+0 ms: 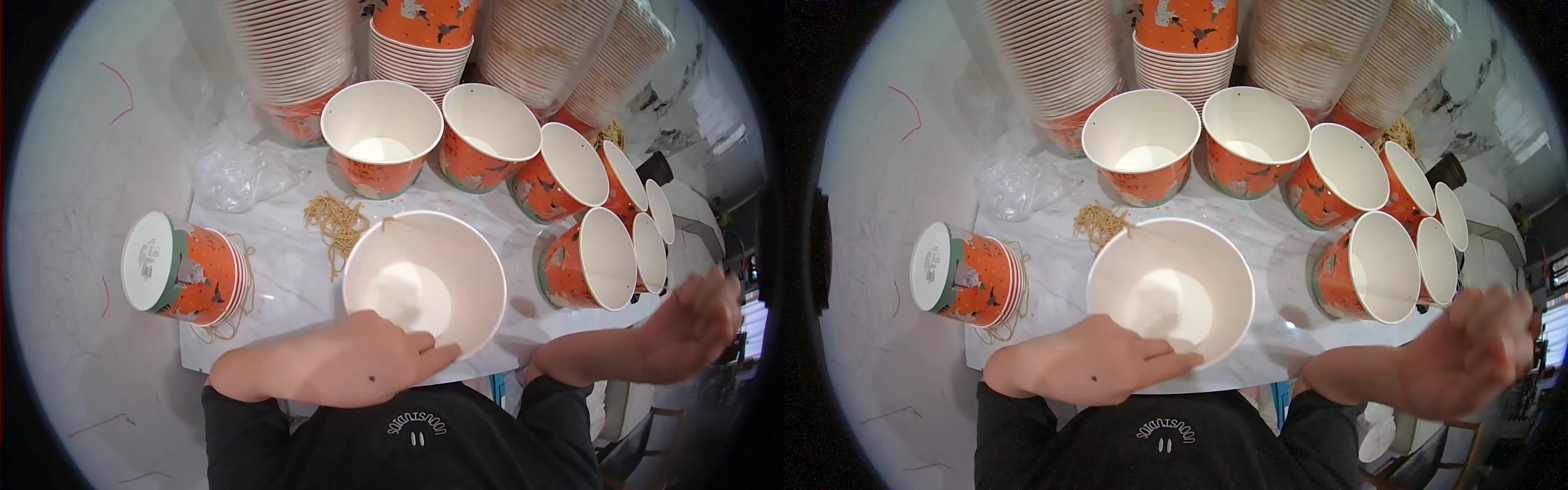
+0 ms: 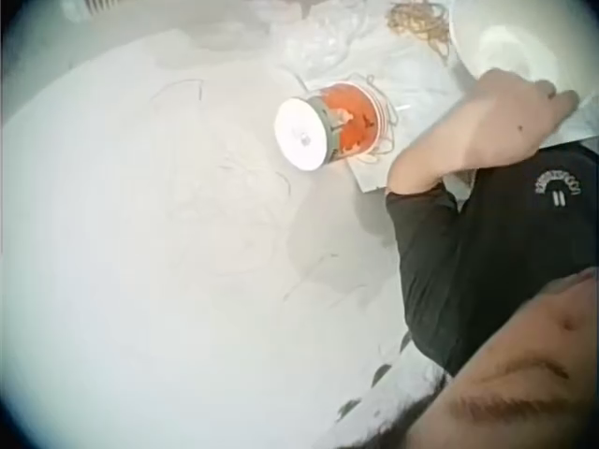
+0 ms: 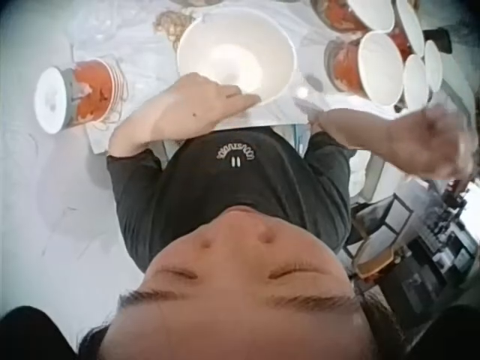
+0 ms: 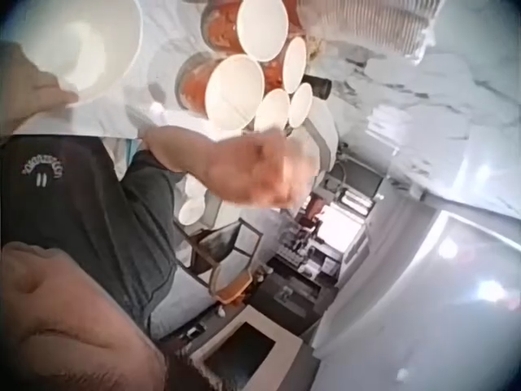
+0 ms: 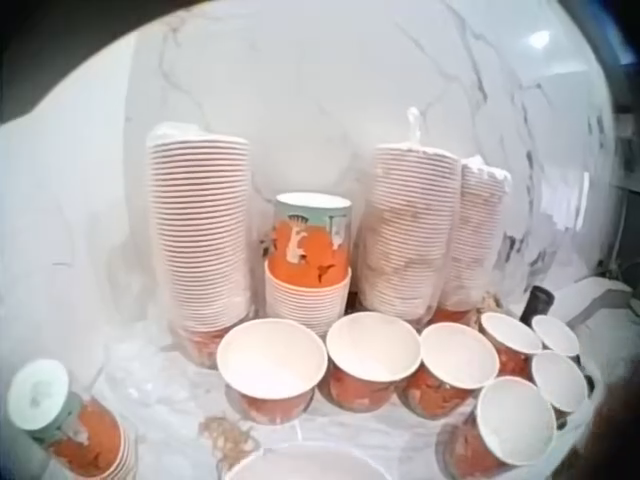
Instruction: Applying rubber bands to paper cups as part of a packaging process.
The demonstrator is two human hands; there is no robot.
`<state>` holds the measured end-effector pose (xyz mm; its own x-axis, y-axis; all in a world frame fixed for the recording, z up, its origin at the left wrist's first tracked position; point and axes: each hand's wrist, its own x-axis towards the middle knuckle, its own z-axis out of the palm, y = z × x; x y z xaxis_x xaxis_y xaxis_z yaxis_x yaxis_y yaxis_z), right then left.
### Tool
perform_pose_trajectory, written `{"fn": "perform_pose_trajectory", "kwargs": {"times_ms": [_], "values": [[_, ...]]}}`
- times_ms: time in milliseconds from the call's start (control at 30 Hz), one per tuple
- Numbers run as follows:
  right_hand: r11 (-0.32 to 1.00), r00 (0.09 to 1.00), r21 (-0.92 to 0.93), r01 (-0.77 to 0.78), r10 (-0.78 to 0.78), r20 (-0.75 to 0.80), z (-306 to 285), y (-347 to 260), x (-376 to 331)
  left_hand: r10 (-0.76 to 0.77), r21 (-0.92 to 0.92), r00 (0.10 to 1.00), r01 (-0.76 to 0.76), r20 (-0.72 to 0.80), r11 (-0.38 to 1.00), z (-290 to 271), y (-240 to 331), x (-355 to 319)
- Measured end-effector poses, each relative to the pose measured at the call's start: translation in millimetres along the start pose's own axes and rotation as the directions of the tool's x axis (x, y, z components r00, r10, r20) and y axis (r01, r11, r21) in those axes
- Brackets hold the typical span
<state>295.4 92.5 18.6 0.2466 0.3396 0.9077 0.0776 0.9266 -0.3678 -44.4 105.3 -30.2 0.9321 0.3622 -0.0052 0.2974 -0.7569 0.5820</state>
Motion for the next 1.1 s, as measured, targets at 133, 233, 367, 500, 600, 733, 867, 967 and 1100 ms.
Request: {"fn": "perform_pose_trajectory", "kwargs": {"times_ms": [133, 233, 367, 500, 600, 733, 867, 967, 1100], "values": [[0.997, 0.995, 0.065, -0.035, 0.029, 0.093, 0, -35, -17, -0.092, 0.139, 0.991, 0.105, -0.094, 0.985, 1, -10, 1], [0.970, 0.734, -0.212, 0.120, 0.058, 0.677, 6, -18, -2, -0.095, 0.130, 0.952, 0.138, -0.292, 0.982, 5, -23, 1], [0.894, 0.588, -0.443, 0.072, 0.320, 0.743, 64, 8, -4, -0.185, -0.186, 0.877, 0.112, -0.444, 0.976, -9, -29, 3], [0.881, 0.504, -0.469, 0.064, 0.377, 0.777, 89, 43, -11, -0.330, -0.464, 0.868, 0.133, -0.372, 0.876, -15, -30, -9], [0.890, 0.518, -0.449, 0.083, 0.347, 0.782, 98, 57, -23, -0.315, -0.605, 0.876, 0.033, -0.366, 0.796, -20, -35, -10], [0.897, 0.611, -0.434, 0.082, 0.298, 0.733, 111, 65, -34, -0.366, -0.715, 0.878, 0.040, -0.309, 0.698, -28, -36, -14], [0.897, 0.637, -0.428, 0.110, 0.267, 0.723, 114, 71, -43, -0.383, -0.742, 0.870, 0.031, -0.310, 0.669, -29, -38, -14], [0.898, 0.659, -0.419, 0.136, 0.234, 0.715, 118, 72, -50, -0.387, -0.774, 0.864, -0.004, -0.322, 0.633, -29, -39, -13], [0.884, 0.634, -0.454, 0.113, 0.288, 0.718, 119, 72, -54, -0.434, -0.816, 0.842, -0.012, -0.321, 0.578, -30, -38, -13]]}}
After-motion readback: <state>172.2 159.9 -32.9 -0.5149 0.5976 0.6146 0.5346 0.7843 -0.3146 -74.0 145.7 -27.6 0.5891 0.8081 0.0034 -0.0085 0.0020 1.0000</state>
